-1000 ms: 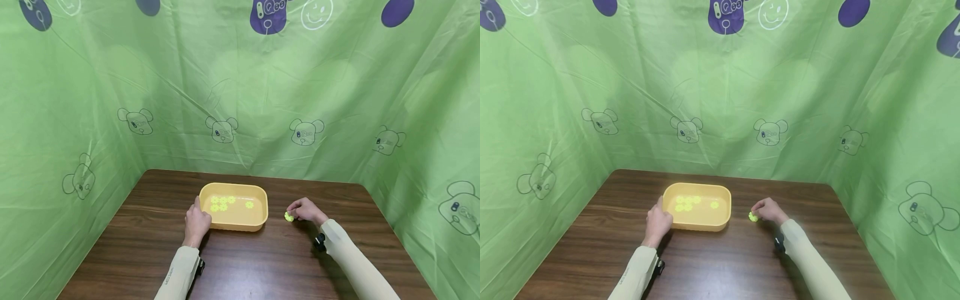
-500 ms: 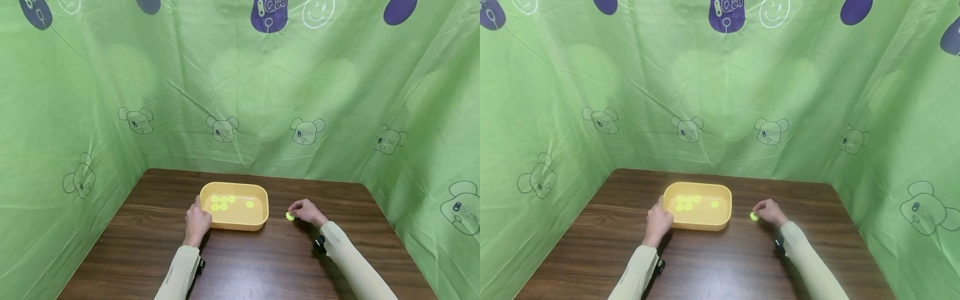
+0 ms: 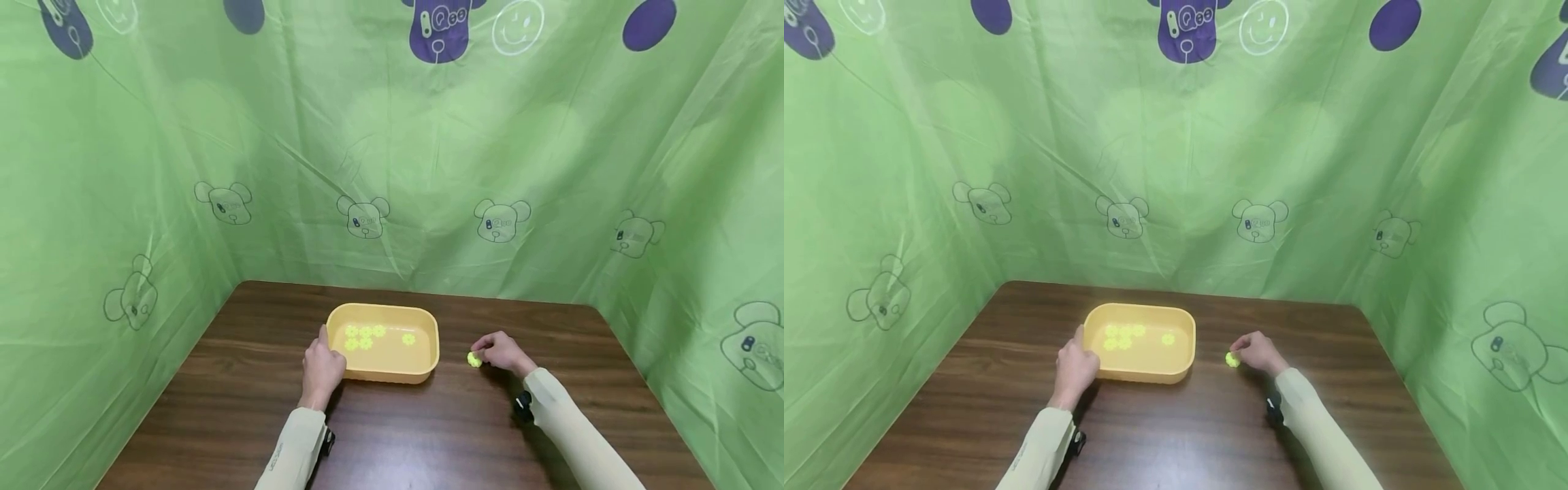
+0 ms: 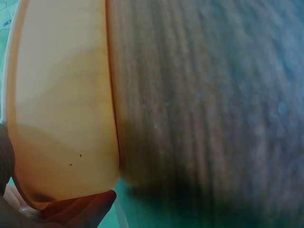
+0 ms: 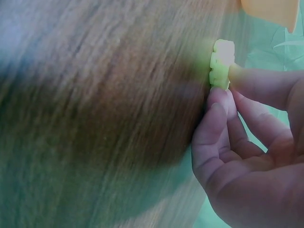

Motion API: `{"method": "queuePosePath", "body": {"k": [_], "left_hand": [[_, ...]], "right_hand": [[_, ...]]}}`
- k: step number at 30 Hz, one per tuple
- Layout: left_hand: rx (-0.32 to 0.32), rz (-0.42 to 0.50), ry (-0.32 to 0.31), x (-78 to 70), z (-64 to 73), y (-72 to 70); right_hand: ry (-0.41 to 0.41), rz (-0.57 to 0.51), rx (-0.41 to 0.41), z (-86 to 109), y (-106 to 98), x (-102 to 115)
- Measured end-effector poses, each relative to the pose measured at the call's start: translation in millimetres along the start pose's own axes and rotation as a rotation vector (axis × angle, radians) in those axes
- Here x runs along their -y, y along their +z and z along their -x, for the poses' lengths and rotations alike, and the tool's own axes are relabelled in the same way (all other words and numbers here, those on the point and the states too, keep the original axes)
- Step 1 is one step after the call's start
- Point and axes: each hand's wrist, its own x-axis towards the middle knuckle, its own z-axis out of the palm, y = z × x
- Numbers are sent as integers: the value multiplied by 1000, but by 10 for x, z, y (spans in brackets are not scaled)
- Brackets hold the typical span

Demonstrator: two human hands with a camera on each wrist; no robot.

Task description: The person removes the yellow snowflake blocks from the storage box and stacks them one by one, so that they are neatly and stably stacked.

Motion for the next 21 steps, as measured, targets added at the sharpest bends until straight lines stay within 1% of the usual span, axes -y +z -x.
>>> {"method": "queuePosePath", "body": {"k": [5, 8, 10, 14, 17, 19, 21], "left_hand": [[18, 4, -7, 11, 13, -22], [26, 4, 3, -1, -1, -25], [23, -3, 5, -10, -11, -27], [15, -1, 0, -14, -4, -34], [15, 2, -9, -21, 6, -36], [17, 2, -9, -21, 6, -38], [23, 1, -12, -23, 2, -42]], "right_hand": [[0, -16, 8, 19, 9, 37], [7, -25, 8, 25, -2, 47], [1, -24, 6, 26, -7, 51], [24, -32, -1, 8, 14, 50], [57, -31, -15, -9, 36, 46], [73, -8, -36, -19, 48, 54], [75, 39, -79, -31, 63, 75]]}}
